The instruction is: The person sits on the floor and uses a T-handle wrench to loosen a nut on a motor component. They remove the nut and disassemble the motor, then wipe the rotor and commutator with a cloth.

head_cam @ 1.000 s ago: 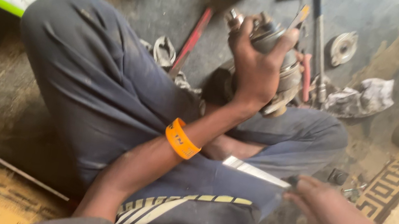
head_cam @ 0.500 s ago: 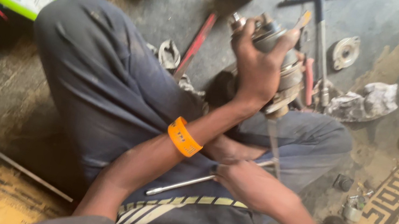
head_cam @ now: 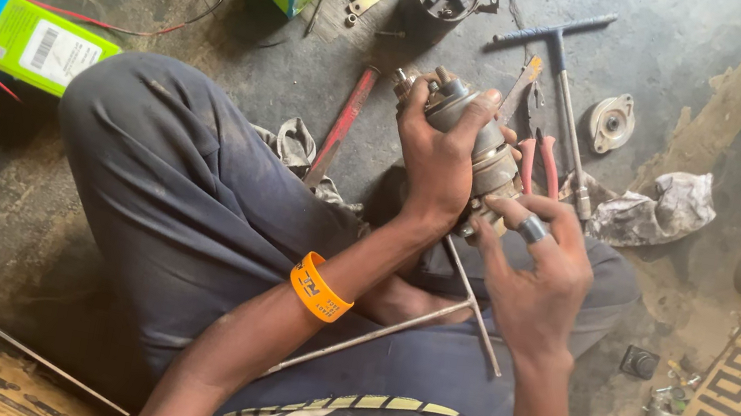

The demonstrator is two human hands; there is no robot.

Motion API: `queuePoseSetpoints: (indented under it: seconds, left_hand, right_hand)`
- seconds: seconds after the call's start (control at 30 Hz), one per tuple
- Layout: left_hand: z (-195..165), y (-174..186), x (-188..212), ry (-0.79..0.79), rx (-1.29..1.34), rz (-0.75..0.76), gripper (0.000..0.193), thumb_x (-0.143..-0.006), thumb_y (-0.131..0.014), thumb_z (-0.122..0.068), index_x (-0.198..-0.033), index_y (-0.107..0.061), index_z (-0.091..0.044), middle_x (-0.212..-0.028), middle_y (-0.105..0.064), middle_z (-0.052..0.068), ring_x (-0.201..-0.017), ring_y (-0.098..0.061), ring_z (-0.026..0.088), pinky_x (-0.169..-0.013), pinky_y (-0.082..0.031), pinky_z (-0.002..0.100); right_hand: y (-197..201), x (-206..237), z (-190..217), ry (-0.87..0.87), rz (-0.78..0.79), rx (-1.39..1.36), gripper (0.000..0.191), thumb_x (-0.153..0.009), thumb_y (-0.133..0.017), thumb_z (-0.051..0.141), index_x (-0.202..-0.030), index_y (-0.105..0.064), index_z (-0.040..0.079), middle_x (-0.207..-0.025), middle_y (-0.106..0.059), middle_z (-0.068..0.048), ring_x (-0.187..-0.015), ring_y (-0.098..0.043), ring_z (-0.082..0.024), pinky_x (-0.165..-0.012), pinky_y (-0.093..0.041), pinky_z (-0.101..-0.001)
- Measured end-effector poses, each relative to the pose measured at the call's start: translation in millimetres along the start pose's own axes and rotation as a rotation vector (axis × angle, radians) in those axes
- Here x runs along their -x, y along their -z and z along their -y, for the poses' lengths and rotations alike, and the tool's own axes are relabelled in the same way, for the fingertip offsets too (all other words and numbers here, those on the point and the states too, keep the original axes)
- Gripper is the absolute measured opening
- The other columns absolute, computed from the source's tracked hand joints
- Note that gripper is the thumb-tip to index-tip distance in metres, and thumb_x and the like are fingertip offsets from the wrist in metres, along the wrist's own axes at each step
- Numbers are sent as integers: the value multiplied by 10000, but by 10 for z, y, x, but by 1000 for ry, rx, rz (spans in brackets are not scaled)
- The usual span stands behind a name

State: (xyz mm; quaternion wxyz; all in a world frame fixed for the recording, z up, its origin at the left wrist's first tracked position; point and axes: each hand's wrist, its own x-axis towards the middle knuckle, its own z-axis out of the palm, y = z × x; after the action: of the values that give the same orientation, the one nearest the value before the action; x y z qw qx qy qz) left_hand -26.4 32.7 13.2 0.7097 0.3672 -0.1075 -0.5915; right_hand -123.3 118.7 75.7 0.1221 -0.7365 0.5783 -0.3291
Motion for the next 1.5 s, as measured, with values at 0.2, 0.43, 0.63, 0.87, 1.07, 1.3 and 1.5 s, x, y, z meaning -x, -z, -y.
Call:
queuePoseSetpoints:
  seconds: [0.2, 0.43, 0.63, 0.87, 1.07, 1.3, 1.5]
  left_hand:
    - [-5, -9, -4, -21, -37, -12, 285, -927, -713, -83, -1099, -496, -16, -868, -658, 112, -647, -692, 177, -553, -597, 313]
    - [-10, -17, -8, 23, 4, -34, 277, -891, -713, -79, -1059, -497, -37, -820, -651, 103, -591, -689, 174, -512, -595, 313]
    - [-5, -7, -8, -47, -10, -23, 256, -919, -738, -83, -1026, -509, -45, -836, -658, 83, -644, -681, 146, -557, -558, 281]
    - [-8, -6, 3, -57, 33, 11, 241, -931, -722, -81, -1035, -510, -35, -823, -662, 84, -649, -687, 142, -572, -548, 257]
    - [-20, 0, 14, -59, 20, 11, 246, -939, -718, -66, -1053, -507, -11, -829, -672, 103, -644, -686, 149, -555, -551, 265]
    - [-77, -31, 8, -5, 77, 26, 267, -925, -706, -66, -1053, -477, -22, -763, -670, 131, -552, -659, 163, -460, -532, 291]
    - [-41, -10, 8, 60, 127, 36, 275, -897, -690, -84, -1038, -455, -59, -693, -651, 124, -449, -625, 177, -367, -520, 315]
  right_hand:
    - [-270, 152, -110, 111, -148, 117, 270, -819, -878, 18, -1068, -779, 53, -1012, -687, -89, -898, -681, -241, -777, -547, -364]
    - [-359, 144, -36, 70, -213, 159, 225, -828, -870, 2, -1020, -760, 42, -984, -693, -101, -926, -674, -276, -836, -546, -396]
    - [-414, 160, 63, 11, -238, 168, 194, -864, -850, -16, -1028, -761, 37, -1000, -713, -104, -964, -685, -266, -886, -548, -389]
    - [-476, 233, 163, -123, -282, 106, 172, -916, -826, -24, -1069, -764, 22, -1053, -737, -103, -971, -725, -229, -893, -567, -344]
    - [-566, 267, 165, -120, -332, 138, 168, -898, -827, -37, -1033, -734, 3, -1015, -723, -102, -955, -709, -228, -913, -566, -375]
    - [-474, 304, 4, -72, -288, 26, 165, -914, -797, -77, -1044, -716, -15, -1021, -707, -117, -936, -711, -196, -862, -593, -327]
    - [-268, 546, -94, -219, -325, -240, 117, -1016, -700, -78, -1116, -679, -21, -1097, -692, -115, -1054, -744, -189, -935, -656, -321]
